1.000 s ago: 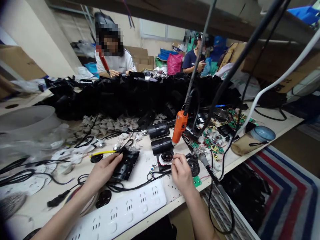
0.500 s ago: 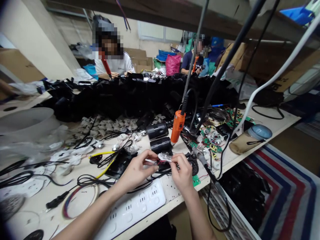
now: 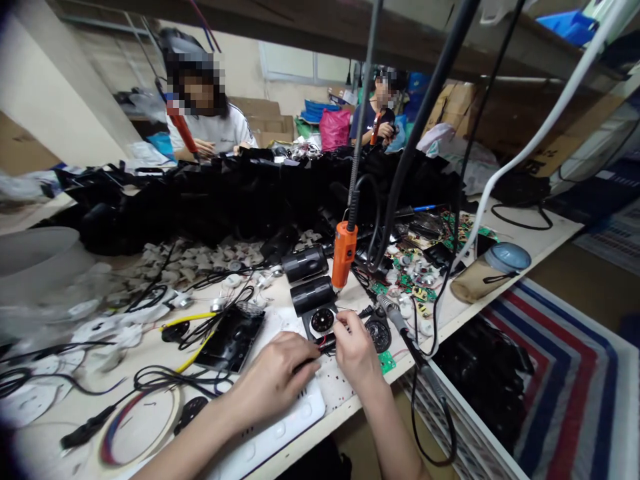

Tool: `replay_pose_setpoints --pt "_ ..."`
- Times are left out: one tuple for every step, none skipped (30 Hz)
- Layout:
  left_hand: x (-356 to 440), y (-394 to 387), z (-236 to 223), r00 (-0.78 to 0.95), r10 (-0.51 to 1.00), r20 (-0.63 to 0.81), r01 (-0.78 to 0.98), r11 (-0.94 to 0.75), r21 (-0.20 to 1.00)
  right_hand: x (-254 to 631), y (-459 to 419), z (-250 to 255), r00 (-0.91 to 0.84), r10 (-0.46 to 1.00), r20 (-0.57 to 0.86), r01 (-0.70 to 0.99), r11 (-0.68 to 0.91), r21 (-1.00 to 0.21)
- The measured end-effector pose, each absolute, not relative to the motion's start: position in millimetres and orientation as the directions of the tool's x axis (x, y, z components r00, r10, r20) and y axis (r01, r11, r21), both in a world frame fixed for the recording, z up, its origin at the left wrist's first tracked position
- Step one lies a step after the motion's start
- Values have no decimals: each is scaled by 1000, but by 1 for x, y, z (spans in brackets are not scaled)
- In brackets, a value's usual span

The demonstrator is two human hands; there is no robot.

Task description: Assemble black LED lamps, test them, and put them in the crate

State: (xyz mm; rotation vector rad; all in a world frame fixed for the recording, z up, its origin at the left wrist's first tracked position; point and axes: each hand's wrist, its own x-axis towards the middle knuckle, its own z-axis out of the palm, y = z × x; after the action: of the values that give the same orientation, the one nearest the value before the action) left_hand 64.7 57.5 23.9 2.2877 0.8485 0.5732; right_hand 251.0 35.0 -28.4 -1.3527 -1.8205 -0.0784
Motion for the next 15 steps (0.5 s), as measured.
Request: replay_pose_setpoints --pt "64 59 24 686 702 194 401 -587 704 251 34 -28 -52 760 648 810 411 -417" --pt "63 61 24 651 729 211 390 -560 731 251 34 -27 -41 759 649 808 408 -425" --pt "61 64 24 599 770 219 392 -521 758 251 33 -25 -28 757 653 806 404 -434" --pt "60 68 24 534 817 218 405 -474 782 251 31 -24 -12 753 658 803 399 -443" --pt "59 72 25 469 859 207 427 -425 799 251 30 -22 5 748 664 800 395 -451" --pt "58 77 26 413 891 190 452 -381 807 251 29 -20 23 742 670 798 390 -459" --pt "58 80 26 375 911 173 473 -349 809 251 28 -17 48 733 678 797 381 -469" --pt "59 84 27 358 919 163 482 -332 811 250 28 -13 86 722 687 793 368 -486" --pt "61 87 27 366 916 163 474 -334 815 249 29 -8 140 707 693 784 349 -514" --pt "64 90 26 393 903 173 452 -354 818 247 31 -2 208 687 696 764 331 -555" --pt "67 92 25 428 884 189 427 -382 820 245 35 5 283 662 694 730 320 -603" --pt "71 94 24 462 863 202 408 -409 816 242 42 12 355 637 684 689 316 -652" --pt "75 96 23 496 844 207 402 -434 806 240 50 19 414 617 669 643 322 -695" --pt "79 97 22 527 826 200 412 -454 790 238 61 26 449 607 655 606 331 -723" --pt "83 98 21 553 812 187 434 -472 767 236 73 33 472 609 638 584 326 -743"
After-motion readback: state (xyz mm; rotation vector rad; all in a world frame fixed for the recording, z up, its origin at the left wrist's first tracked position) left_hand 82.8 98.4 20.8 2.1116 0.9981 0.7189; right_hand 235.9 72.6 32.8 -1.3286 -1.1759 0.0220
